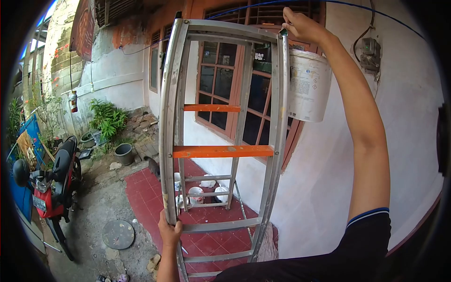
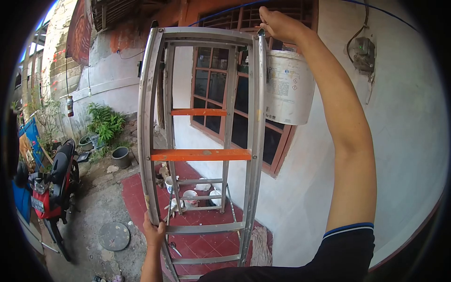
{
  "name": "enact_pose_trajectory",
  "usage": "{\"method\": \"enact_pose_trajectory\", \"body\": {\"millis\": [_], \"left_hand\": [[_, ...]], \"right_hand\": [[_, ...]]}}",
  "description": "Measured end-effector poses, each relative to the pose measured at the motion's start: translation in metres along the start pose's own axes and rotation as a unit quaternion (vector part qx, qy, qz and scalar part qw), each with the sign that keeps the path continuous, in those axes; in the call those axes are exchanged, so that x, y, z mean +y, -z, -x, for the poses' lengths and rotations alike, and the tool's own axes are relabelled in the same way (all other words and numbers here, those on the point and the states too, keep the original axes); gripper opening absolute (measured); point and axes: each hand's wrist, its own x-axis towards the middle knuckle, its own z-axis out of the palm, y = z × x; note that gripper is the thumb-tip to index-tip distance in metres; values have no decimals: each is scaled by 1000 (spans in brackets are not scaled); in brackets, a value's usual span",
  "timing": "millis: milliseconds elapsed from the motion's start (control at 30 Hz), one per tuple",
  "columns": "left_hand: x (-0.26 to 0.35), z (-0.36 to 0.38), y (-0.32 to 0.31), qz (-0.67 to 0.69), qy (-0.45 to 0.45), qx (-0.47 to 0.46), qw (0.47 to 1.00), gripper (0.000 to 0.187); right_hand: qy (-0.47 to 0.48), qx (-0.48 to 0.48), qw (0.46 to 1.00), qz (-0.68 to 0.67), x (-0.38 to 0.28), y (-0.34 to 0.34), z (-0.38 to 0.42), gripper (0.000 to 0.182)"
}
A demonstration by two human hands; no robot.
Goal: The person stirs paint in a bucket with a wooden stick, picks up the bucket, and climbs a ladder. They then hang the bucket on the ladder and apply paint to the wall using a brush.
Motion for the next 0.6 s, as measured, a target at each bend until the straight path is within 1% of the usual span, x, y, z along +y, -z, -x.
{"method": "enact_pose_trajectory", "body": {"millis": [33,167,233,267,333,367,433,533,600], "left_hand": [[1,0,1,-2,7,-5,1000,44],[-12,1,-1,-12,12,-14,1000,43],[-8,0,-1,-9,10,-10,1000,42],[-6,0,-1,-7,8,-9,1000,41],[-7,0,-1,-7,2,-5,1000,40],[-7,0,-1,-8,-3,-2,1000,40],[-3,-1,-1,-2,-4,0,1000,39],[-3,-1,0,-10,-15,4,1000,39],[-2,-2,0,-22,-24,7,999,39]], "right_hand": [[-10,-33,999,26,-2,3,-1,19],[-5,-46,998,43,-9,7,-2,23],[-29,-44,999,-13,-13,10,-4,22],[-29,-44,999,-13,-15,10,-3,22],[-12,-50,998,41,-19,13,-5,21],[-11,-49,998,41,-21,13,-5,21],[21,-46,995,84,-25,14,-6,21],[45,-54,993,99,-35,17,-3,21],[42,-56,990,121,-41,18,0,22]]}}
